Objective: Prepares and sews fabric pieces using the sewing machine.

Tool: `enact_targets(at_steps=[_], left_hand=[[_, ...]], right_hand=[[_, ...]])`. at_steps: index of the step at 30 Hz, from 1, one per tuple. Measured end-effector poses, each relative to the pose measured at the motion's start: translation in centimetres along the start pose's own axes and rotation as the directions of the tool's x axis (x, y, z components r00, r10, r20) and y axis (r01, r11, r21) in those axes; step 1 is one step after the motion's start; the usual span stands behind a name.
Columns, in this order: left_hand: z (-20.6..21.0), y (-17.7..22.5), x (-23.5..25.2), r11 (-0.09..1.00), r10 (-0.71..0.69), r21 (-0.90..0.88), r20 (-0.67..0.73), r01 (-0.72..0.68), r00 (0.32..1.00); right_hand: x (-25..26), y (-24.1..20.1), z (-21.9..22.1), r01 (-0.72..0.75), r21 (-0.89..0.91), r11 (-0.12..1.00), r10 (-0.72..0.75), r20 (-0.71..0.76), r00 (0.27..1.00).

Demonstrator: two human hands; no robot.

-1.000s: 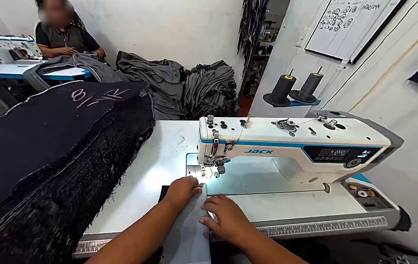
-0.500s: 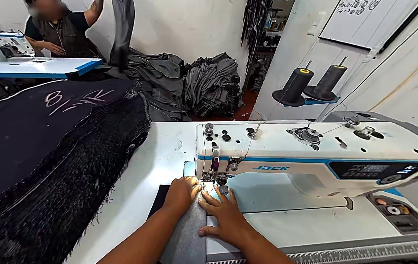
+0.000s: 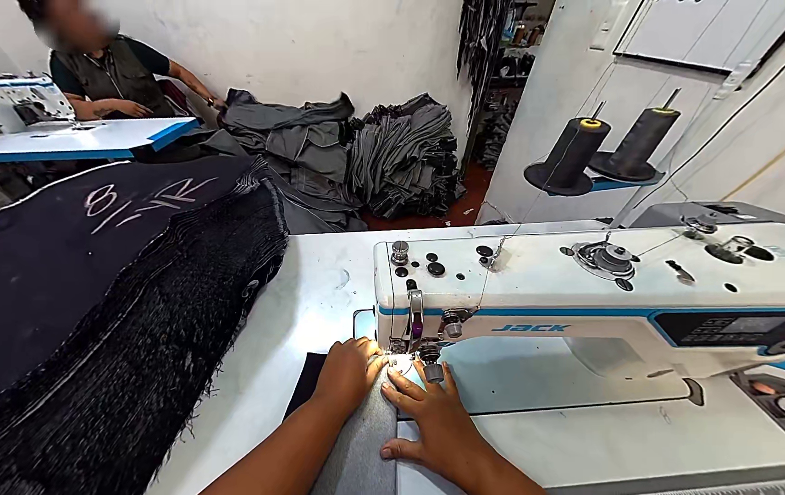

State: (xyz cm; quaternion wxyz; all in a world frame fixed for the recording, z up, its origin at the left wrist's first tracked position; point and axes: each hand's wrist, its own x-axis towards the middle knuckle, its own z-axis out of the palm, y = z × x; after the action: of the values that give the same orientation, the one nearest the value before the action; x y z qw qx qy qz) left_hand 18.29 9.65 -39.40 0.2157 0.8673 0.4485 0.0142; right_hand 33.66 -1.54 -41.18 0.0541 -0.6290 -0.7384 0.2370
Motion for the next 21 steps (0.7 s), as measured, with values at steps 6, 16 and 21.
enact_targets(at_steps=[6, 16, 21], left_hand=[[-0.1, -0.2, 0.5, 1.000, 0.014, 0.020, -0.005, -0.014, 1.000], [0.1, -1.0, 2.4, 0.998, 0.029, 0.056, -0.129, -0.022, 0.991], [0.4, -1.6, 3.7, 0.997, 0.068, 0.061, -0.285, -0.053, 0.956]], right_hand=[[0.0, 0.2, 0.3, 0.013, 0.009, 1.000, -0.013, -0.044, 0.999], [0.0, 0.3, 0.4, 0.050, 0.037, 0.998, -0.046, -0.091, 0.995], [0.1, 0.4, 0.4, 0.050, 0.067, 0.997, -0.045, -0.080, 0.996]])
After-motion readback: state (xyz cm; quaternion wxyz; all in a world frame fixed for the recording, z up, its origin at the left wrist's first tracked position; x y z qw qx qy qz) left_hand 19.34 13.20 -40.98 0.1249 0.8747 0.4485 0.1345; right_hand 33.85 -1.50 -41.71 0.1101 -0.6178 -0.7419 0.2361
